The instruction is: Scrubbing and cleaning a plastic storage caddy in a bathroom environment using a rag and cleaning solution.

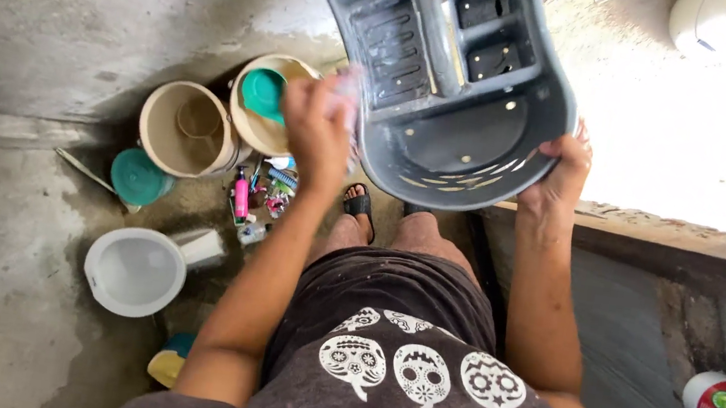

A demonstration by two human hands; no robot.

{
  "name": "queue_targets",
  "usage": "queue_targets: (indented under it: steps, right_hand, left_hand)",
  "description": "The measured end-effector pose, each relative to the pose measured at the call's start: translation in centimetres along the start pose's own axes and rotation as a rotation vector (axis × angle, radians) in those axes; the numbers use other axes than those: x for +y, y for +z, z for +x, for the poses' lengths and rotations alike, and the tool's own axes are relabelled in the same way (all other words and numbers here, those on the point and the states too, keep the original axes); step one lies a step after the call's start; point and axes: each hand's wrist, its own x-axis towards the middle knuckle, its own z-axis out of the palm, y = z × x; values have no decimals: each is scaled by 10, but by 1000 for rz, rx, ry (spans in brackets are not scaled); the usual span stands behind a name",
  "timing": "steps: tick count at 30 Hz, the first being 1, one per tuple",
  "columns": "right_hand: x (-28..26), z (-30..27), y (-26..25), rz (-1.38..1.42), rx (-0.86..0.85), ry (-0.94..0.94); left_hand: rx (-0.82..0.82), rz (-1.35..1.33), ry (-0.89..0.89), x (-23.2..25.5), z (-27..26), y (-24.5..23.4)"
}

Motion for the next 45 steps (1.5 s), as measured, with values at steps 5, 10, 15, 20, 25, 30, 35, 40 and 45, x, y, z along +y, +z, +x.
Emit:
queue_targets:
  steps: [5,10,15,20,25,30,35,40,45]
  right_hand:
    - [39,6,-75,84,156,206]
    - [25,-23,14,24,-1,151]
    - [29,-16,2,-310,-102,-42]
    - [14,-34,116,-926,-317,-530]
    - [24,-46,100,-1304,-181,-300]
    - [49,-46,43,-671,41,244]
    - [14,13,36,-1313,-100,-507]
    - [-30,43,68,-945,-393,-455]
    - [-4,35,79,-606,-318,-244]
  left_hand:
    - [274,-1151,-622,-64,44,6]
    - [104,-975,-628,4,34,-31]
    - [75,-766,-374,-9,5,-13]
    - [153,-731,-473,16,-15,20]
    - [248,-709,-540,30,-39,39]
    - [276,-561,-584,27,-35,38]
    - [209,-383,-129,-33,-25,25]
    - [-56,-262,161,-60,51,-28]
    - [-195,-62,167,-51,93,-64]
